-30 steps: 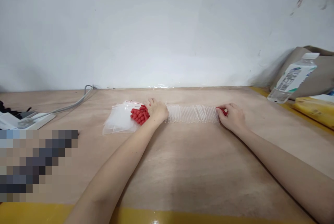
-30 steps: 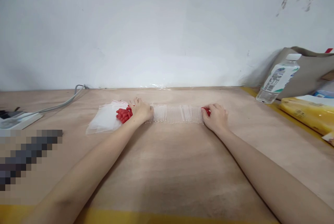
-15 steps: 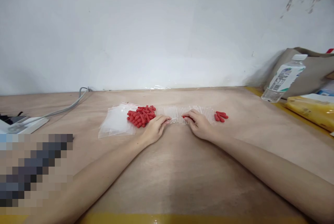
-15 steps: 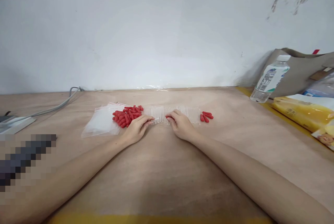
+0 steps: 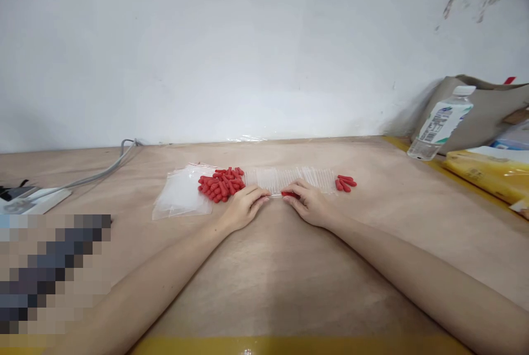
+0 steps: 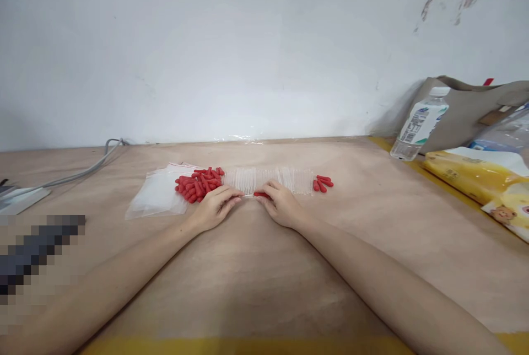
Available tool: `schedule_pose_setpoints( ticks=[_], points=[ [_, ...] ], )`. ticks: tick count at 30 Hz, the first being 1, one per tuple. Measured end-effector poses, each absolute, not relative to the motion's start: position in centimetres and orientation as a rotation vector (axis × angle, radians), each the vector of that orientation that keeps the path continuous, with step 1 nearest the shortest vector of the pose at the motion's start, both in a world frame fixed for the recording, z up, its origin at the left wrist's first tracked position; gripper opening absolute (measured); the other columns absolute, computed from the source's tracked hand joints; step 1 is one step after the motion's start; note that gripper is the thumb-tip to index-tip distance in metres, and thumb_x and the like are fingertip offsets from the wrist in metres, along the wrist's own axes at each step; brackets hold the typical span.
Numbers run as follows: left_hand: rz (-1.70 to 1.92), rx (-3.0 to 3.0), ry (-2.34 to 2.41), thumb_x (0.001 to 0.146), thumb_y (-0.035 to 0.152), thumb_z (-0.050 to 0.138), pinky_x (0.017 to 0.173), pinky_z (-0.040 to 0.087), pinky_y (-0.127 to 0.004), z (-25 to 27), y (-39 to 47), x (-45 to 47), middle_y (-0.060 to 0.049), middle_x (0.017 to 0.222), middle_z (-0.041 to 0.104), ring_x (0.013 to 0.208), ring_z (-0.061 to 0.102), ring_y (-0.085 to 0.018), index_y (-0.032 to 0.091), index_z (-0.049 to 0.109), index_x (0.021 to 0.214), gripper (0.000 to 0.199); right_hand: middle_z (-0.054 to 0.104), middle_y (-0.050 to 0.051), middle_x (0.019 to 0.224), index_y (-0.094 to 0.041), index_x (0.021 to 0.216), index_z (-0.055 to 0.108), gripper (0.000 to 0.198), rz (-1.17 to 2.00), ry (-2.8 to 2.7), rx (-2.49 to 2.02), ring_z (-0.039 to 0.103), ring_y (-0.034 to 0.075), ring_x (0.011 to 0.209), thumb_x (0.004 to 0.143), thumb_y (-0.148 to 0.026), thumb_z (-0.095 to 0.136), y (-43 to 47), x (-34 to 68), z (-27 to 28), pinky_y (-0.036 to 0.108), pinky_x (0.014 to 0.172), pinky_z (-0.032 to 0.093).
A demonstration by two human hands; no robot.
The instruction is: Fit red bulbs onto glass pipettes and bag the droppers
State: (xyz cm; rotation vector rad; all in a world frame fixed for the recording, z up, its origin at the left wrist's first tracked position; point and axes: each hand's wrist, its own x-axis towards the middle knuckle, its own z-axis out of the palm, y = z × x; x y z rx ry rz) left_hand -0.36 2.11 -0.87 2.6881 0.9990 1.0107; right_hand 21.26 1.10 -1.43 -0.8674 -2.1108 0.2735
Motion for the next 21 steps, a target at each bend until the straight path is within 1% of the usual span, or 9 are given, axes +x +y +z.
schedule_pose_setpoints(
  ticks=[7, 11, 17, 21],
  points=[
    [0.989, 2.739, 1.009, 0.089, 0.026, 0.042, 0.071, 0.047, -0.027, -0.96, 2.08, -0.42, -0.005, 0.088, 0.063, 0.078, 0.058, -0.015, 0.018, 0.060, 0.100, 0.023, 0.055, 0.006, 0.090, -0.021, 0.098, 0.058, 0.019, 0.321, -2.124, -0.800, 0.054, 0.015, 0.081, 0.088, -0.024, 0.042, 0.92, 21.28, -1.43, 0.031, 0.073, 0.046],
    [0.970, 2.777, 0.979, 0.090, 0.027, 0.041, 0.069, 0.047, -0.027, -0.99, 2.06, -0.50, -0.006, 0.088, 0.062, 0.078, 0.057, -0.015, 0.019, 0.061, 0.103, 0.025, 0.055, 0.005, 0.089, -0.021, 0.099, 0.058, 0.018, 0.315, -2.150, -0.796, 0.054, 0.015, 0.079, 0.085, -0.025, 0.048, 0.99, 21.45, -1.52, 0.031, 0.072, 0.046],
    [0.982, 2.805, 0.901, 0.090, 0.026, 0.041, 0.065, 0.047, -0.025, -1.04, 2.21, -0.54, -0.006, 0.084, 0.063, 0.074, 0.057, -0.014, 0.017, 0.062, 0.102, 0.026, 0.058, 0.005, 0.085, -0.019, 0.094, 0.060, 0.016, 0.295, -2.178, -0.804, 0.055, 0.015, 0.077, 0.086, -0.024, 0.047, 1.13, 21.42, -1.63, 0.029, 0.071, 0.046],
    [1.020, 2.799, 0.846, 0.089, 0.023, 0.043, 0.067, 0.048, -0.025, -1.23, 2.40, -0.62, -0.006, 0.089, 0.064, 0.077, 0.059, -0.014, 0.018, 0.062, 0.104, 0.025, 0.058, 0.005, 0.084, -0.018, 0.093, 0.060, 0.016, 0.278, -2.169, -0.772, 0.055, 0.014, 0.076, 0.086, -0.023, 0.046, 1.11, 21.40, -1.75, 0.028, 0.069, 0.047]
  ],
)
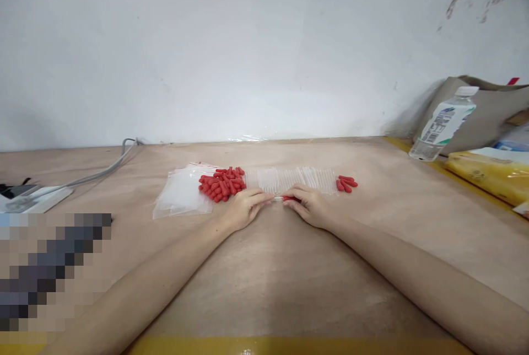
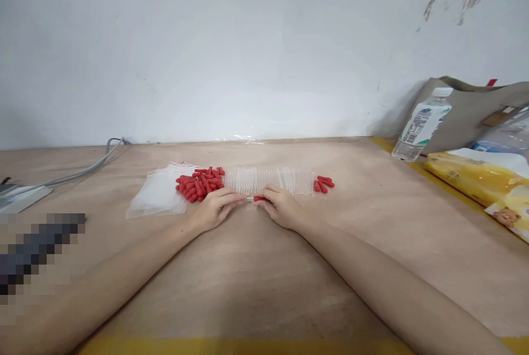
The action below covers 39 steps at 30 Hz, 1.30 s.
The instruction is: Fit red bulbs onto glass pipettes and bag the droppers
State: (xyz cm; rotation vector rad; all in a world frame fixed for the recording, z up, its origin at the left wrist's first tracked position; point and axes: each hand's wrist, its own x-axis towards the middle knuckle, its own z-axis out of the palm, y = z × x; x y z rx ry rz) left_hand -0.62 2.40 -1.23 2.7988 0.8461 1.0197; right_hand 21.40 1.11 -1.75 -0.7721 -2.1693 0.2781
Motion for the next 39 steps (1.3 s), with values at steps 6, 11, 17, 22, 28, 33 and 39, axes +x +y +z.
schedule_pose_setpoints(
  ticks=[6, 11, 17, 22, 28, 33, 39],
  points=[
    [1.000, 2.859, 0.805, 0.088, 0.018, 0.044, 0.067, 0.049, -0.026, -1.39, 2.41, -0.63, -0.006, 0.090, 0.065, 0.079, 0.059, -0.015, 0.017, 0.061, 0.106, 0.025, 0.058, 0.006, 0.081, -0.018, 0.092, 0.060, 0.016, 0.211, -2.150, -0.737, 0.055, 0.014, 0.072, 0.087, -0.020, 0.045, 0.99, 21.41, -1.90, 0.027, 0.066, 0.047],
    [1.000, 2.881, 0.778, 0.086, 0.015, 0.045, 0.066, 0.049, -0.025, -1.30, 2.32, -0.70, -0.007, 0.089, 0.065, 0.077, 0.059, -0.015, 0.017, 0.062, 0.104, 0.025, 0.058, 0.006, 0.080, -0.017, 0.094, 0.059, 0.017, 0.096, -2.164, -0.660, 0.055, 0.013, 0.071, 0.087, -0.020, 0.044, 0.91, 21.35, -2.24, 0.026, 0.063, 0.047],
    [1.054, 2.847, 0.734, 0.086, 0.015, 0.046, 0.064, 0.048, -0.024, -1.31, 2.29, -0.63, -0.006, 0.084, 0.066, 0.073, 0.060, -0.014, 0.016, 0.064, 0.100, 0.023, 0.058, 0.006, 0.078, -0.016, 0.093, 0.058, 0.017, -0.008, -2.183, -0.631, 0.055, 0.013, 0.068, 0.088, -0.020, 0.042, 0.66, 21.30, -2.21, 0.025, 0.061, 0.047],
    [1.080, 2.756, 0.733, 0.085, 0.018, 0.049, 0.065, 0.048, -0.023, -1.05, 1.87, -0.49, -0.006, 0.080, 0.068, 0.070, 0.061, -0.013, 0.014, 0.065, 0.098, 0.020, 0.060, 0.008, 0.076, -0.014, 0.091, 0.058, 0.016, -0.211, -2.198, -0.559, 0.055, 0.015, 0.068, 0.087, -0.019, 0.043, 0.63, 21.20, -2.08, 0.026, 0.062, 0.048],
    [1.037, 2.773, 0.761, 0.085, 0.021, 0.050, 0.064, 0.048, -0.024, -0.96, 1.65, -0.68, -0.005, 0.079, 0.068, 0.070, 0.061, -0.013, 0.016, 0.066, 0.097, 0.020, 0.061, 0.008, 0.073, -0.013, 0.088, 0.060, 0.016, -0.334, -2.214, -0.524, 0.053, 0.015, 0.066, 0.087, -0.018, 0.045, 0.59, 21.13, -2.09, 0.027, 0.060, 0.047],
    [1.124, 2.886, 0.778, 0.085, 0.020, 0.050, 0.064, 0.050, -0.025, -0.73, 1.54, -0.64, -0.007, 0.081, 0.068, 0.071, 0.061, -0.014, 0.014, 0.065, 0.098, 0.020, 0.060, 0.006, 0.075, -0.017, 0.090, 0.061, 0.019, 0.041, -2.157, -0.640, 0.055, 0.013, 0.066, 0.088, -0.022, 0.044, 0.40, 21.09, -1.90, 0.025, 0.061, 0.047],
    [1.205, 3.089, 0.605, 0.084, 0.009, 0.045, 0.066, 0.051, -0.028, -0.43, 2.03, -0.93, -0.006, 0.084, 0.067, 0.072, 0.059, -0.015, 0.014, 0.060, 0.102, 0.025, 0.062, 0.004, 0.078, -0.019, 0.089, 0.064, 0.020, 0.401, -2.133, -0.729, 0.057, 0.013, 0.072, 0.087, -0.026, 0.045, 0.38, 21.15, -1.53, 0.026, 0.066, 0.046]
  ],
)
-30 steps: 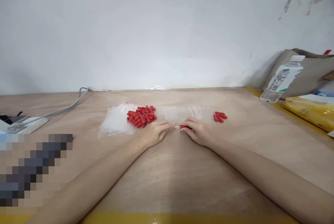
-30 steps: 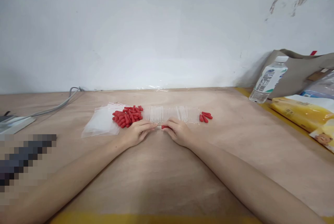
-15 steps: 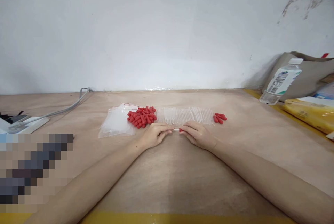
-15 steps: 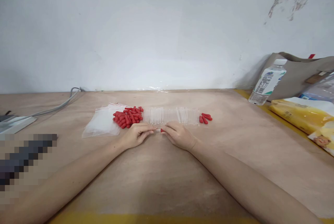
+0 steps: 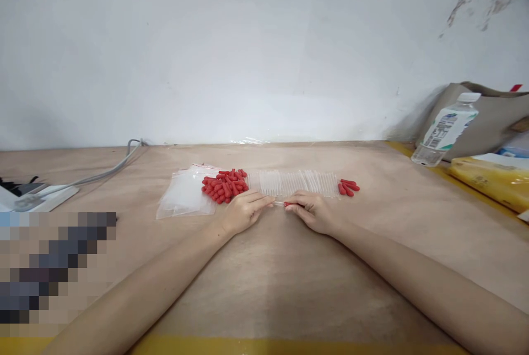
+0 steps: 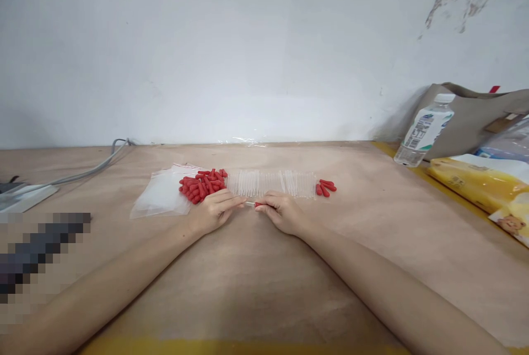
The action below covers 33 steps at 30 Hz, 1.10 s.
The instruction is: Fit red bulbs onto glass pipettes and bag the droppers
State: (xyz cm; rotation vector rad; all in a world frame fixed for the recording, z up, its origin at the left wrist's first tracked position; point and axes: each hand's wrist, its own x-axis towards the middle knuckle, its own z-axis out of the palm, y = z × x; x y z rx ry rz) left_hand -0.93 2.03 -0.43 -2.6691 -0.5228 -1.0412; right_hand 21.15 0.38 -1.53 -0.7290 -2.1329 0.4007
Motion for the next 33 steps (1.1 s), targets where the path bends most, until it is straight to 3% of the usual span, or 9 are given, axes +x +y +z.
schedule_pose_setpoints(
  ticks=[9, 21, 33],
  points=[
    [-0.979, -2.568, -0.408, 0.085, 0.009, 0.043, 0.064, 0.051, -0.029, -0.4, 2.3, -1.1, -0.006, 0.086, 0.068, 0.072, 0.058, -0.014, 0.014, 0.058, 0.105, 0.026, 0.064, 0.003, 0.082, -0.020, 0.093, 0.065, 0.023, 0.512, -2.197, -0.746, 0.058, 0.012, 0.072, 0.088, -0.029, 0.044, 0.3, 21.2, -1.3, 0.025, 0.068, 0.045],
    [-0.979, -2.618, -0.718, 0.086, 0.023, 0.049, 0.061, 0.050, -0.025, -1.0, 1.4, -0.1, -0.006, 0.079, 0.068, 0.068, 0.061, -0.014, 0.013, 0.065, 0.094, 0.020, 0.061, 0.004, 0.077, -0.018, 0.091, 0.065, 0.018, 0.221, -2.223, -0.754, 0.056, 0.013, 0.068, 0.085, -0.024, 0.049, 0.7, 21.4, -1.7, 0.025, 0.063, 0.045],
    [-1.070, -2.803, -0.873, 0.088, 0.023, 0.046, 0.056, 0.045, -0.022, -0.6, 1.1, 0.2, -0.004, 0.072, 0.067, 0.060, 0.059, -0.012, 0.015, 0.066, 0.092, 0.022, 0.060, 0.004, 0.071, -0.017, 0.082, 0.066, 0.015, 0.380, -2.067, -0.829, 0.056, 0.012, 0.064, 0.080, -0.028, 0.057, 0.7, 21.1, -1.6, 0.025, 0.059, 0.045]
  ],
)
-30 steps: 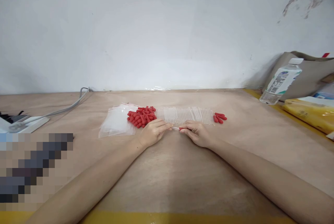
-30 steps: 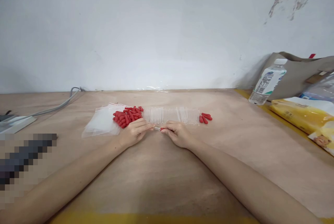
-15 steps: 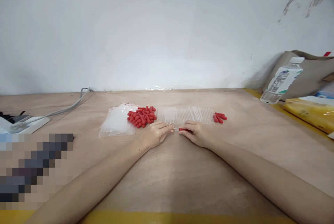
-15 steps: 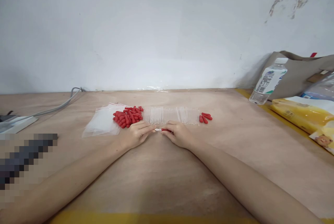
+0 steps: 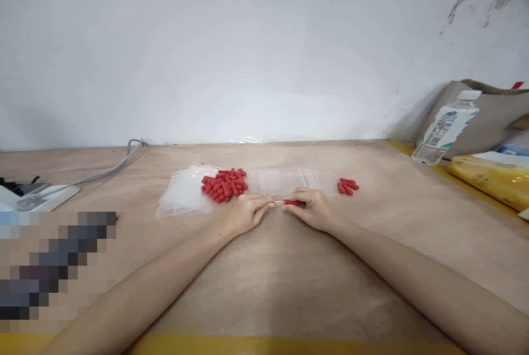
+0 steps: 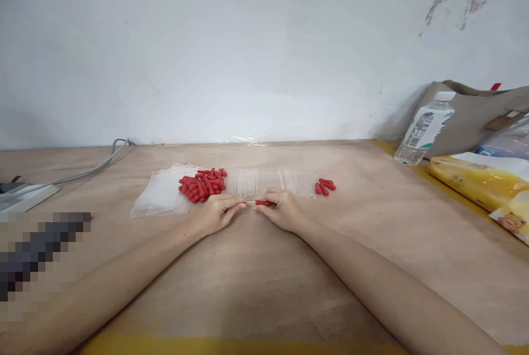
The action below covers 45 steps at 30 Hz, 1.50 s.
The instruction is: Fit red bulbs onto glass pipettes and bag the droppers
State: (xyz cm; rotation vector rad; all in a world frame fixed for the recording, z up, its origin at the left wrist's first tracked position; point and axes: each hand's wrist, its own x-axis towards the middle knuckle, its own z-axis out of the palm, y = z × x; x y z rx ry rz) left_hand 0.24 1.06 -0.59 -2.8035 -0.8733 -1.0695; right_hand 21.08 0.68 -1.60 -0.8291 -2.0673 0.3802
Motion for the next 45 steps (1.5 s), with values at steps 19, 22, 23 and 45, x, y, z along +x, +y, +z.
schedule_pose_setpoints(
  ticks=[19, 22, 23, 45],
  points=[
    [-1.001, -2.787, -0.748, 0.088, 0.026, 0.046, 0.061, 0.050, -0.024, -0.7, 1.0, 0.1, -0.007, 0.076, 0.069, 0.066, 0.064, -0.014, 0.014, 0.067, 0.090, 0.024, 0.060, 0.003, 0.071, -0.018, 0.084, 0.065, 0.015, 0.348, -2.158, -0.773, 0.055, 0.012, 0.065, 0.081, -0.029, 0.055, 0.5, 21.2, -1.8, 0.024, 0.061, 0.044],
    [-1.060, -2.785, -0.749, 0.088, 0.025, 0.046, 0.061, 0.050, -0.024, -0.7, 1.1, 0.1, -0.007, 0.077, 0.069, 0.067, 0.064, -0.014, 0.015, 0.067, 0.092, 0.024, 0.062, 0.003, 0.071, -0.018, 0.082, 0.066, 0.016, 0.465, -2.096, -0.796, 0.057, 0.012, 0.065, 0.080, -0.031, 0.057, 0.5, 21.0, -1.5, 0.025, 0.061, 0.045],
    [-1.093, -2.781, -0.753, 0.088, 0.025, 0.046, 0.060, 0.050, -0.023, -0.8, 1.1, 0.1, -0.007, 0.077, 0.069, 0.066, 0.063, -0.014, 0.015, 0.066, 0.093, 0.023, 0.063, 0.003, 0.073, -0.018, 0.082, 0.066, 0.017, 0.526, -2.063, -0.806, 0.058, 0.012, 0.066, 0.079, -0.032, 0.057, 0.5, 21.0, -1.4, 0.025, 0.062, 0.046],
    [-1.126, -2.669, -0.684, 0.085, 0.020, 0.050, 0.061, 0.051, -0.024, -1.8, 2.1, 0.4, -0.007, 0.081, 0.070, 0.067, 0.063, -0.014, 0.013, 0.064, 0.096, 0.019, 0.070, 0.003, 0.076, -0.017, 0.075, 0.069, 0.029, 1.303, -1.444, -0.948, 0.064, 0.015, 0.070, 0.052, -0.032, 0.077, 0.7, 20.0, -1.4, 0.032, 0.073, 0.051]
  ],
)
